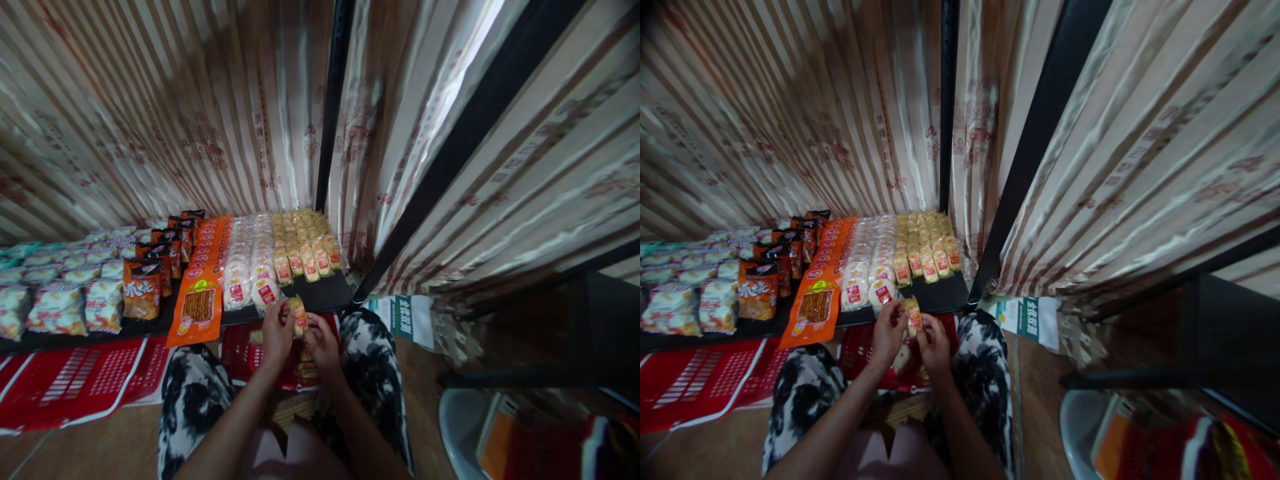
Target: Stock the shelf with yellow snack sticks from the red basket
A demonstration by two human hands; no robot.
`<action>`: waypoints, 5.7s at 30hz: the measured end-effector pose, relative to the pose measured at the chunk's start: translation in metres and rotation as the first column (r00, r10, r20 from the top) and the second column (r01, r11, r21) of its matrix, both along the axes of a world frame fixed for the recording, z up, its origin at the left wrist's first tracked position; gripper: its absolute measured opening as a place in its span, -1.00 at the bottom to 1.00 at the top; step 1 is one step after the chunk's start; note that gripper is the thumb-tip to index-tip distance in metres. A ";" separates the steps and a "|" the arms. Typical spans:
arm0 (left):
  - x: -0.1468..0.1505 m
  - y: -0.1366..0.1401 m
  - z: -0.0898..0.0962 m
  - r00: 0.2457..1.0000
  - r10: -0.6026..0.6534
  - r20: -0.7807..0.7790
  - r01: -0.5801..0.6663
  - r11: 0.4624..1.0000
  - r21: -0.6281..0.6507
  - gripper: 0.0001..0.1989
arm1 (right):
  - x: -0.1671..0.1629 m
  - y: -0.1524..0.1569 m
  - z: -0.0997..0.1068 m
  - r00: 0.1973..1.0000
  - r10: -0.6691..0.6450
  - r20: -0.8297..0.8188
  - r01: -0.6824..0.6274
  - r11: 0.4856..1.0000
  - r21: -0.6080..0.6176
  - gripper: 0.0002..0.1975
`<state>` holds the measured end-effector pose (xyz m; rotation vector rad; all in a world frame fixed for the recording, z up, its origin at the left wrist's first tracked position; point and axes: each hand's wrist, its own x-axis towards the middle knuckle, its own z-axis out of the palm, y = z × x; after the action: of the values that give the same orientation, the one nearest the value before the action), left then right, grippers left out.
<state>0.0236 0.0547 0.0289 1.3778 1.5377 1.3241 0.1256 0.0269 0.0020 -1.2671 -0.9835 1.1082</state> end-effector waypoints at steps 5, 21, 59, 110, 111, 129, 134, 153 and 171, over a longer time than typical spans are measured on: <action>0.000 0.004 0.001 1.000 -0.021 -0.022 0.020 0.999 -0.034 -0.73 | 0.000 0.003 -0.001 0.999 -0.015 0.045 0.016 1.000 -0.025 -0.73; 0.013 0.023 0.027 0.993 -0.010 -0.120 0.016 0.998 0.056 -0.74 | 0.013 0.025 0.019 0.968 0.001 0.251 -0.013 0.999 0.045 -0.71; 0.020 0.087 0.023 0.800 0.217 -0.560 0.017 0.924 0.382 -0.59 | 0.013 0.093 0.032 0.672 -0.161 0.723 0.053 0.984 0.170 -0.82; 0.064 0.098 0.008 0.572 0.196 -0.797 0.044 0.962 0.268 -0.51 | 0.047 0.155 0.033 0.430 -0.409 0.805 0.143 0.911 0.387 -0.48; 0.064 0.098 0.008 0.572 0.194 -0.797 0.046 0.963 0.267 -0.52 | 0.046 0.155 0.031 0.424 -0.420 0.803 0.149 0.906 0.395 -0.48; 0.062 0.100 0.002 0.585 0.266 -0.766 -0.002 0.945 0.326 -0.46 | 0.037 0.163 0.033 0.392 -0.454 0.800 0.214 0.891 0.401 -0.45; 0.063 0.101 0.003 0.588 0.249 -0.770 -0.008 0.953 0.302 -0.48 | 0.037 0.164 0.034 0.384 -0.441 0.811 0.223 0.897 0.382 -0.45; 0.061 0.100 0.002 0.512 0.269 -0.816 0.007 0.949 0.317 -0.52 | 0.033 0.162 0.034 0.371 -0.397 0.840 0.272 0.911 0.310 -0.40; 0.061 0.099 0.000 0.513 0.256 -0.819 0.027 0.949 0.314 -0.51 | 0.033 0.150 0.037 0.417 -0.341 0.842 0.300 0.927 0.227 -0.39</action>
<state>0.0843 0.1538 0.0293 2.4058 2.1397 0.9643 0.1584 0.1767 0.0388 -1.9527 -1.3963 0.0228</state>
